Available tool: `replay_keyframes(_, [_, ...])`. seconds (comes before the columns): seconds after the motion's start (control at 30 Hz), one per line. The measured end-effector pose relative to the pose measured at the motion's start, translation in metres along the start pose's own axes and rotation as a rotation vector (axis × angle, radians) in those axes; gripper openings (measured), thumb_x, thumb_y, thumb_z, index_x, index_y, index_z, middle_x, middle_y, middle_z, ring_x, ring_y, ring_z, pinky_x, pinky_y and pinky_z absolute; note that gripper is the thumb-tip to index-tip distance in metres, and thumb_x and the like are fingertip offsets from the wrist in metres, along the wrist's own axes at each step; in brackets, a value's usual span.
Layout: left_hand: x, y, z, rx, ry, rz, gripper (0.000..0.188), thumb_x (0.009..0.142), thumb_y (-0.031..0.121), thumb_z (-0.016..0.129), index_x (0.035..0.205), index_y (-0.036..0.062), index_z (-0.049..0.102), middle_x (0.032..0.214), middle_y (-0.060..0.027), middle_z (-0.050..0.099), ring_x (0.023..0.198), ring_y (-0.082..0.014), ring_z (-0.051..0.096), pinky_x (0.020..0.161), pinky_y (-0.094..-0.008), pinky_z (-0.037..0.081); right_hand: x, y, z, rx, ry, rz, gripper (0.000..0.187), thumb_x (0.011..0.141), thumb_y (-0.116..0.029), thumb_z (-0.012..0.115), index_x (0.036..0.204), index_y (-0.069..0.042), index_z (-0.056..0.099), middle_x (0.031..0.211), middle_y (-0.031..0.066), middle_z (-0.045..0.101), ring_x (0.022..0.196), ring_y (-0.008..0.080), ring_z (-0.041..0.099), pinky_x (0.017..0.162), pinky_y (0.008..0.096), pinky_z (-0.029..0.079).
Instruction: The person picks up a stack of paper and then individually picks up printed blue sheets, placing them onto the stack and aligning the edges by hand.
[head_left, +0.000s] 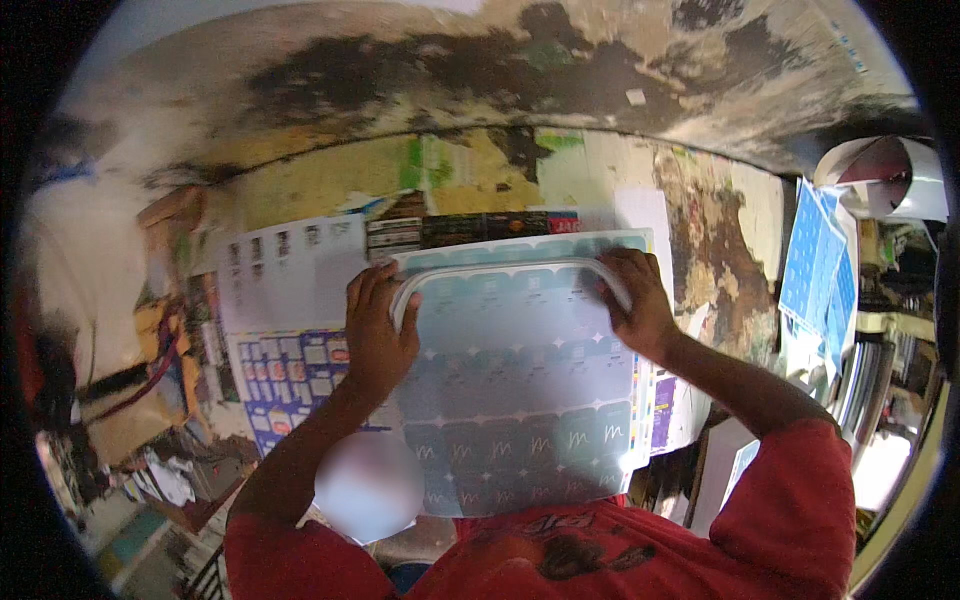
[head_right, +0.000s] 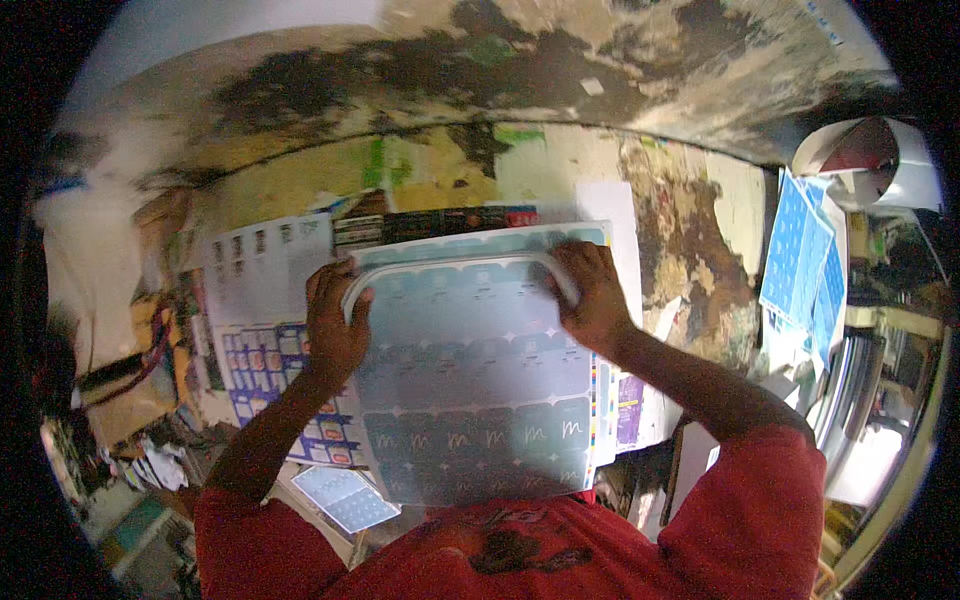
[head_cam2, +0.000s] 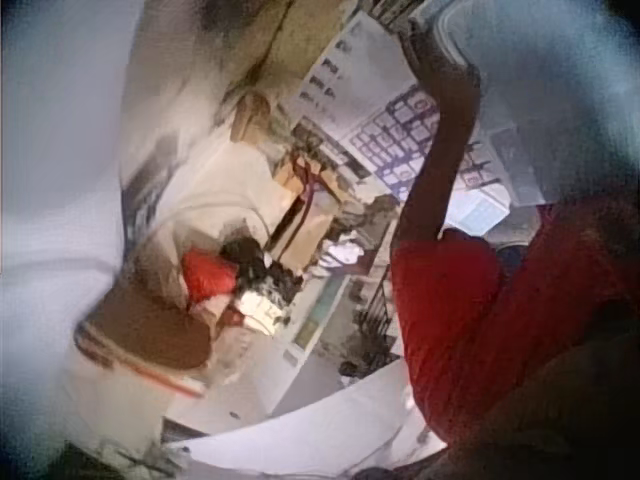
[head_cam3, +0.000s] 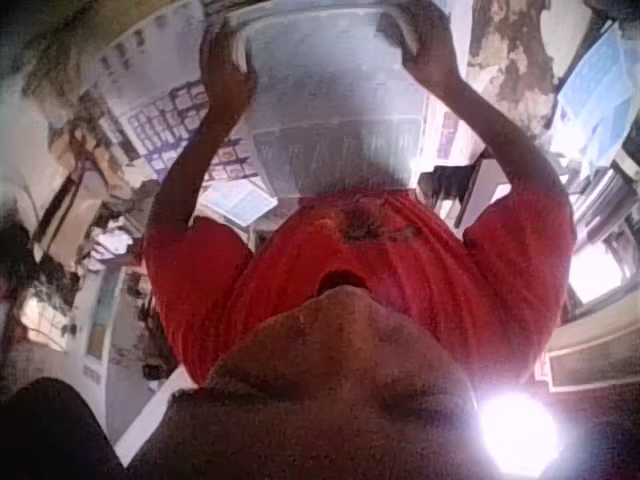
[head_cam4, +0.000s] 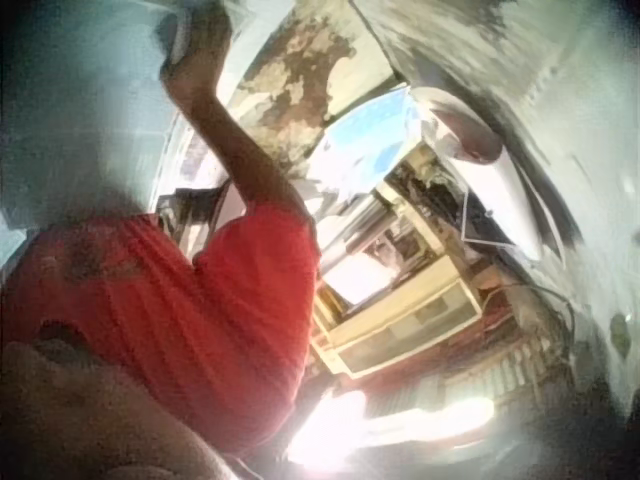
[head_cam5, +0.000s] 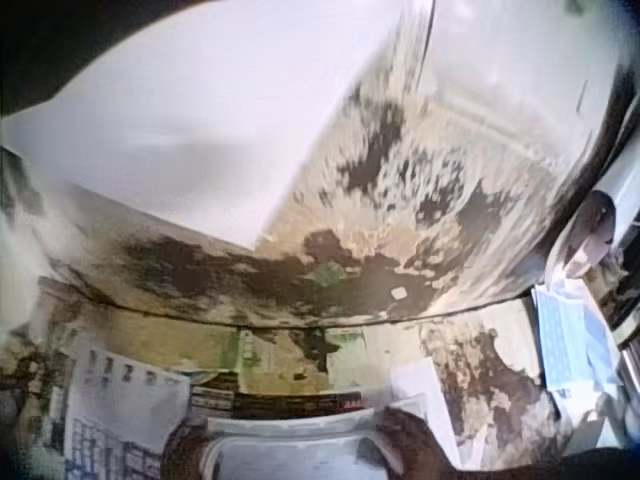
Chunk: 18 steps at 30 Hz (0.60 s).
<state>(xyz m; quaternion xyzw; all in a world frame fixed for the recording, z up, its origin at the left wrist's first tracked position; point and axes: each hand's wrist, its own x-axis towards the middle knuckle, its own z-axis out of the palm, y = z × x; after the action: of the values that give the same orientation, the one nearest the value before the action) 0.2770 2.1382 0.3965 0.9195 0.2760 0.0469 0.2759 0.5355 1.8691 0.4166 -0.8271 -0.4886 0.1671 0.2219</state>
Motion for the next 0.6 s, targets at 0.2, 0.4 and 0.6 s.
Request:
replay_keyframes(0.2, [-0.096,-0.025,-0.003,-0.335,0.321,-0.305,0.068,0.092,0.038,0.07,0.137,-0.0031,0.042,0.124,-0.021,0.048,0.114,-0.0325,0.047,0.101,-0.0473,0.039,0.07,0.037,-0.066,0.236,-0.691,0.367,0.055,0.082,-0.051,0.077,0.109,-0.003,0.07,0.1,0.0093,0.07,0.1,0.021,0.062,0.088,0.0392,0.05])
replay_keyframes(0.4, [-0.415,-0.011,0.147,-1.156,0.071,-1.069,0.039,0.099,0.029,0.05,0.119,-0.0029,0.061,0.106,-0.011,0.068,0.092,-0.0245,0.064,0.082,-0.0374,0.052,0.146,-0.045,-0.014,-0.203,-0.855,-0.022,0.063,0.092,-0.066,0.054,0.101,-0.006,0.072,0.08,0.0088,0.066,0.075,0.0194,0.061,0.076,0.0385,0.05])
replay_keyframes(0.6, [-0.362,0.051,0.17,-1.012,-0.058,-0.632,0.076,0.091,0.06,0.059,0.143,0.006,0.048,0.142,-0.0207,0.052,0.127,-0.0341,0.052,0.105,-0.0416,0.041,0.116,-0.071,0.032,-0.173,-0.552,-0.25,0.059,0.083,-0.047,0.072,0.12,-0.002,0.063,0.114,0.0183,0.066,0.112,0.0318,0.06,0.098,0.0414,0.046])
